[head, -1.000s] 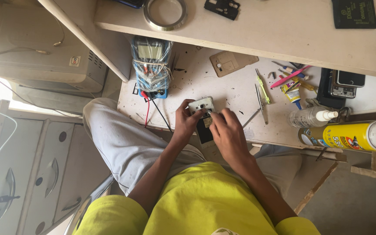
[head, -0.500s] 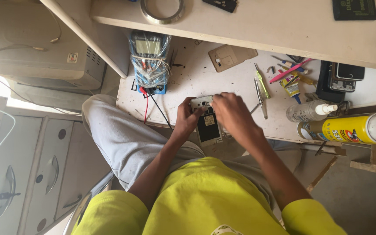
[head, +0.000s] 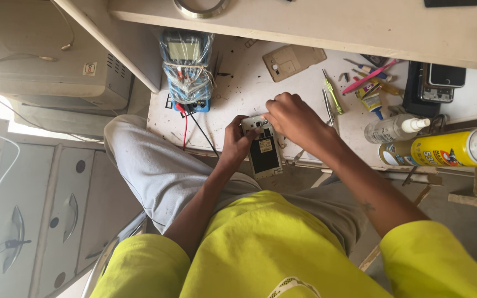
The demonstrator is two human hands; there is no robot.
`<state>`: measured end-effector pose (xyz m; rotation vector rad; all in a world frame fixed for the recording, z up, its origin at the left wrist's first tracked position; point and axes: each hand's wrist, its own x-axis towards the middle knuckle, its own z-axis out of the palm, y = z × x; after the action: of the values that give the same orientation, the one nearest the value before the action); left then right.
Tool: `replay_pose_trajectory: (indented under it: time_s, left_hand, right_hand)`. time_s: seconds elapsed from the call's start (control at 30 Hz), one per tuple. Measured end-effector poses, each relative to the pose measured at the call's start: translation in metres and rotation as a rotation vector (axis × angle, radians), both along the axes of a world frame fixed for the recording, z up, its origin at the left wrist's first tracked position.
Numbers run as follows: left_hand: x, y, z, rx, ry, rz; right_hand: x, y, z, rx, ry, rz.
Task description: The person sits at a repair workbench and disassembles a smartphone. They pry off the back cover and battery, unscrew internal components with a screwdriver, lift out the battery and internal parts, and work on the exposed phone chassis with hand tools.
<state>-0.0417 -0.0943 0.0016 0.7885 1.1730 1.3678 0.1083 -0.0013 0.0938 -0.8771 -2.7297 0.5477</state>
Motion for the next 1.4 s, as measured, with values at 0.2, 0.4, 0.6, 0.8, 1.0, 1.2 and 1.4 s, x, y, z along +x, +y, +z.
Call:
replay_pose_trajectory:
  time_s: [0.2, 0.4, 0.6, 0.8, 1.0, 1.2, 1.4]
  left_hand:
    - [-0.001, 0.0, 0.004, -0.005, -0.003, -0.01]
    - [0.0, 0.001, 0.006, -0.013, -0.025, -0.007]
    - [-0.002, 0.001, 0.008, -0.04, 0.054, -0.019]
    - [-0.001, 0.001, 0.012, -0.005, -0.03, -0.017]
    - [0.0, 0.002, 0.012, -0.06, -0.043, -0.002]
    - [0.001, 0.005, 0.008, 0.0, -0.04, 0.026]
    - [-0.001, 0.005, 0.008, -0.009, -0.068, 0.021]
  right_hand:
    - [0.0, 0.008, -0.003, 0.062, -0.281, -0.034]
    - [-0.008, 0.005, -0.003, -0.095, -0.219, -0.017]
    - [-0.008, 0.0, 0.007, -0.234, 0.045, 0.232]
    - [-0.018, 0.002, 0.007, -0.224, -0.248, -0.144]
    - [-0.007, 0.001, 0.01, -0.224, -0.172, -0.046]
    - [-0.005, 0.01, 0.01, -0.324, -0.294, -0.078]
    - [0.001, 0.003, -0.001, -0.159, 0.056, 0.079]
